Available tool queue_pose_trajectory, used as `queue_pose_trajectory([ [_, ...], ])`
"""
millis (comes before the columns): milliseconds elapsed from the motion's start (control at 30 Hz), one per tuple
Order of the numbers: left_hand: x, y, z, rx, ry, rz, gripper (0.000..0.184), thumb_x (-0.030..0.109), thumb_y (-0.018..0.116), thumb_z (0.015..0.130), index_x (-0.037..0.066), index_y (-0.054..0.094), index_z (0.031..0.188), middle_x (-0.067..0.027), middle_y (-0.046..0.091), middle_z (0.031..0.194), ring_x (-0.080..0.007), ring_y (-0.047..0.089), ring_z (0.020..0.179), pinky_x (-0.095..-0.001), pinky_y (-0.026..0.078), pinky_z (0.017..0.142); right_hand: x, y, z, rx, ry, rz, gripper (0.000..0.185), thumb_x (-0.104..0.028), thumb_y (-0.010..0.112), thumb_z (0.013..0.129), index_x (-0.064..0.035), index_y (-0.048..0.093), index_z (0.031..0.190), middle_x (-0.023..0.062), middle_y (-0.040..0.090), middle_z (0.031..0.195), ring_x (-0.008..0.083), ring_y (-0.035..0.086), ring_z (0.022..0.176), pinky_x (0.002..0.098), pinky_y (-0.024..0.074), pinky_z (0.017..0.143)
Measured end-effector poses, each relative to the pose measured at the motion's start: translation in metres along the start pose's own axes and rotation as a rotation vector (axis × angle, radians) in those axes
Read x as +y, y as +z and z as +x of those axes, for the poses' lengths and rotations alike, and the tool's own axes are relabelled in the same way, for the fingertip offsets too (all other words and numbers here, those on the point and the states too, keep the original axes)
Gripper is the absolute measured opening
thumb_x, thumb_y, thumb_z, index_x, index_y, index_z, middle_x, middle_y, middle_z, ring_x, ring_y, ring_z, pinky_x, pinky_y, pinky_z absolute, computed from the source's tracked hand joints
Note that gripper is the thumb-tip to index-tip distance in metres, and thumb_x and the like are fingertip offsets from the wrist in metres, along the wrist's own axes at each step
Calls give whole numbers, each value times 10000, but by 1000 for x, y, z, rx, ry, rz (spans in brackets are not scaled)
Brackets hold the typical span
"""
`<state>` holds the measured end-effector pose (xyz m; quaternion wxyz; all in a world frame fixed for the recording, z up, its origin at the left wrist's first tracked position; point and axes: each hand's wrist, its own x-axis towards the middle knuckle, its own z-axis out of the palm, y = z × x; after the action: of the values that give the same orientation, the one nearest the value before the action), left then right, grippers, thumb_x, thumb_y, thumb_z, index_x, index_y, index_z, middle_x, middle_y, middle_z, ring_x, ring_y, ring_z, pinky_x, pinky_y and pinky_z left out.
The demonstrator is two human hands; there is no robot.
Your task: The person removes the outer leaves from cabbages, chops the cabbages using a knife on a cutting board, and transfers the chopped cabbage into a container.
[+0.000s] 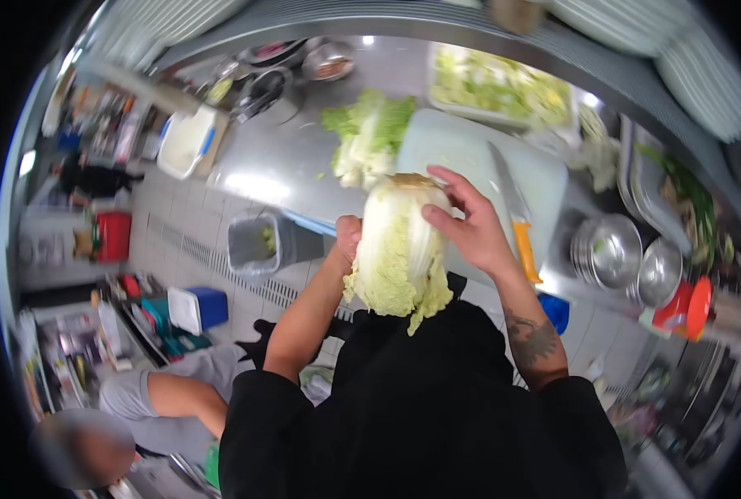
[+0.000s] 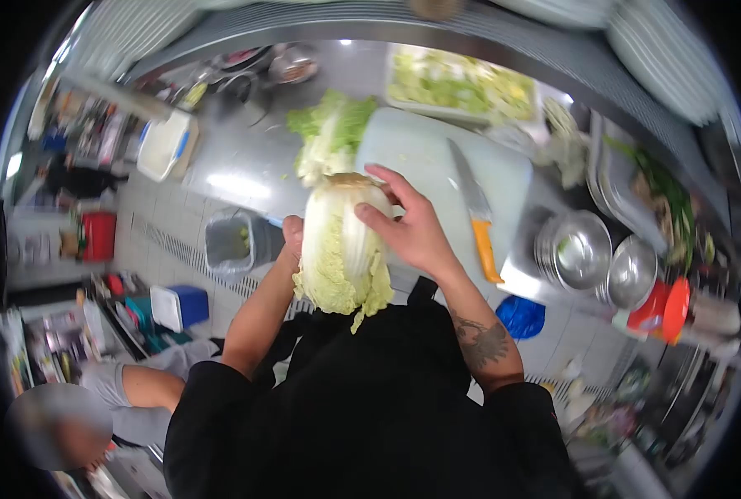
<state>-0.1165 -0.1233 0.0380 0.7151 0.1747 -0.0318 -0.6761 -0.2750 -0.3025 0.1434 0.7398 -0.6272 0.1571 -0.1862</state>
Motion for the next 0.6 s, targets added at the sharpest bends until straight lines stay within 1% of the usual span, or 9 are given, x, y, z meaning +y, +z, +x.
queue_pose_trajectory([
  [67, 14, -14, -23, 20, 15, -28, 876, 275, 595, 652, -87, 395, 1424, -263, 538, 1357, -446, 543, 1217, -520, 362, 1113, 13, 5, 23, -222, 48, -36, 400, -29, 619, 927, -45, 550, 1321, 59, 657, 1149, 127, 599, 1016, 297, 496, 880],
  [167, 23, -13, -61, 51, 51, -83, 883, 295, 617, 662, -70, 386, 1433, -266, 534, 1358, -462, 538, 1214, -541, 360, 1105, 25, 28, 54, -416, 238, 149, 414, -3, 635, 904, -58, 558, 1307, 31, 671, 1082, 97, 601, 964, 252, 479, 852],
  [200, 27, -7, -70, 45, 64, -83, 885, 299, 622, 662, -57, 386, 1437, -267, 534, 1357, -469, 537, 1210, -551, 359, 1102, 23, 37, 63, -443, 324, 162, 398, 15, 635, 887, -54, 571, 1275, 24, 675, 1047, 77, 597, 904, 207, 460, 798],
  [300, 47, 8, -96, 12, 104, -66, 892, 312, 639, 661, -20, 385, 1450, -270, 534, 1352, -493, 533, 1201, -580, 357, 1092, 22, 83, 81, -539, 257, 56, 356, 24, 649, 854, -42, 609, 1201, -31, 621, 872, 39, 514, 763, 223, 422, 713],
  [400, 75, 4, -131, -24, 132, -64, 901, 324, 655, 660, 18, 384, 1463, -273, 534, 1347, -517, 529, 1191, -609, 355, 1083, 20, 137, 101, -597, 351, 49, 358, 25, 654, 835, -39, 612, 1184, -29, 625, 867, 43, 525, 779, 222, 432, 718],
  [433, 86, -3, -147, -38, 136, -67, 904, 328, 660, 659, 30, 384, 1467, -274, 534, 1345, -525, 528, 1188, -619, 354, 1079, 24, 157, 111, -654, 313, 5, 359, 23, 660, 830, -37, 612, 1181, -27, 628, 870, 46, 531, 783, 221, 437, 726],
  [500, 105, -33, -184, -90, 119, -104, 889, 328, 659, 654, 63, 399, 1462, -273, 539, 1329, -555, 528, 1158, -640, 388, 1034, 40, 204, 131, -774, 243, -74, 363, 17, 671, 819, -32, 611, 1174, -22, 633, 877, 52, 542, 791, 220, 446, 743],
  [533, 119, -46, -205, -114, 110, -117, 882, 328, 659, 651, 79, 406, 1459, -273, 542, 1321, -570, 528, 1143, -651, 406, 1011, 51, 229, 141, -830, 281, -57, 368, 20, 689, 800, -15, 610, 1157, -5, 639, 900, 61, 568, 815, 225, 462, 770],
  [600, 135, -70, -246, -61, 192, -208, 913, 366, 659, 615, 87, 414, 1449, -278, 572, 1237, -580, 561, 1039, -645, 465, 917, 76, 290, 151, -849, 281, -38, 348, 31, 688, 795, -3, 613, 1133, 6, 645, 917, 63, 578, 825, 229, 470, 769],
])
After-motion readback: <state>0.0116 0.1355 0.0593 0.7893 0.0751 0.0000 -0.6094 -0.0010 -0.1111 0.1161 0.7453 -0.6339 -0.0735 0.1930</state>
